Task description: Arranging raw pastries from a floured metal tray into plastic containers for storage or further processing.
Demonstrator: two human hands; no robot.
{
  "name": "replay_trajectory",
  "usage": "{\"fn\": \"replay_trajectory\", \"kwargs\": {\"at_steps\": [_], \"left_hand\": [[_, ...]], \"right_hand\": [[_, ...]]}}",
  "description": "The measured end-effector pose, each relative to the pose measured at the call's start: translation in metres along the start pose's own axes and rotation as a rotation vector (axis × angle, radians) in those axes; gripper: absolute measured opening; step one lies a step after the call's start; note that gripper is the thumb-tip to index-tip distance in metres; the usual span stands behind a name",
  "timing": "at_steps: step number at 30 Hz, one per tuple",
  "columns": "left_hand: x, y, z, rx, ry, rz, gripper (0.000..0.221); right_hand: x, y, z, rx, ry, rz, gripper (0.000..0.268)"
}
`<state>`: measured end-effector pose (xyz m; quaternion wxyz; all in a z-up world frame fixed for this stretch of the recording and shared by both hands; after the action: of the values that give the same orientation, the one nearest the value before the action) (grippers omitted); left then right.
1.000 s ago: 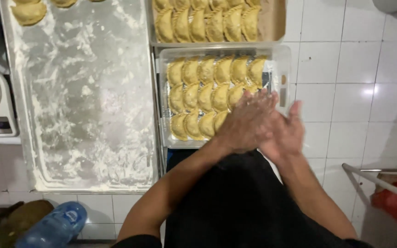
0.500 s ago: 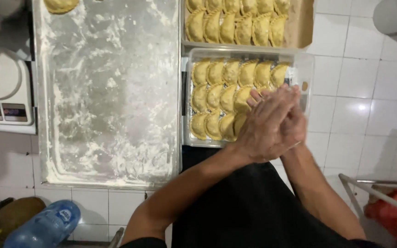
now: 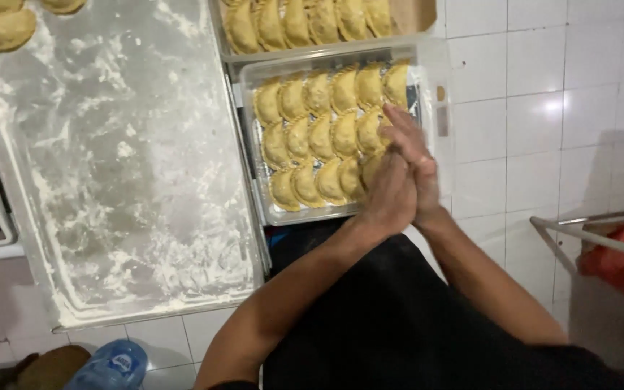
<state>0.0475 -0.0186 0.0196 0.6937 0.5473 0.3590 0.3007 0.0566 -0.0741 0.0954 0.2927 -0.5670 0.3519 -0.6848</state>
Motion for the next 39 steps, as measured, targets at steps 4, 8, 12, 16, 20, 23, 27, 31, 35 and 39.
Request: {"fn": "replay_trajectory", "kwargs": {"at_steps": [4, 8, 12, 16, 20, 23, 27, 31, 35, 39], "left_hand": [[0.012, -0.008, -0.015, -0.046, 0.064, 0.42, 0.05], [-0.012, -0.031, -0.034, 0.025, -0.07, 0.657, 0.054], [-0.03, -0.036, -0.052, 0.049, -0.183, 0.642, 0.047], [-0.009, -0.038, -0.057, 0.055, -0.147, 0.76, 0.04], [0.032, -0.011, -0.048, 0.064, 0.028, 0.688, 0.032], [0.086, 0.002, -0.047, 0.146, 0.168, 0.664, 0.031], [0.148, 0.007, -0.055, 0.245, 0.376, 0.61, 0.032], [0.157, 0.014, -0.044, 0.266, 0.398, 0.599, 0.03], [0.159, 0.041, -0.024, 0.371, 0.384, 0.551, 0.037], [0.245, 0.057, -0.03, 0.016, 0.584, 0.837, 0.017]], "right_hand": [[0.007, 0.093, -0.001, 0.006, 0.051, 0.123, 0.051], [0.0, 0.179, 0.027, -0.033, 0.084, -0.095, 0.046], [-0.024, 0.203, 0.056, -0.097, -0.027, -0.353, 0.035], [-0.031, 0.234, 0.072, -0.274, -0.047, -0.297, 0.045], [0.007, 0.172, 0.056, -0.17, 0.015, -0.017, 0.036], [0.04, 0.14, 0.026, -0.113, 0.07, 0.08, 0.028], [0.077, 0.141, -0.002, -0.147, 0.12, 0.072, 0.021], [0.081, 0.137, -0.011, -0.231, 0.124, 0.148, 0.022], [0.079, 0.126, -0.01, -0.209, 0.123, 0.111, 0.015], [0.082, 0.13, -0.016, -0.093, 0.117, 0.081, 0.005]]}}
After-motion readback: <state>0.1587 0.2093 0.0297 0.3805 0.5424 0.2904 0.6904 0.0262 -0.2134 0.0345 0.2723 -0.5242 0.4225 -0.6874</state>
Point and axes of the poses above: each hand's wrist, its own z-axis towards the middle knuckle, its own x-axis out of the back of the hand, y = z × x, the point moved 9 cm from there along z, towards the middle knuckle, and after that the axes turned 4 degrees about -y, right-handed, at the moved point
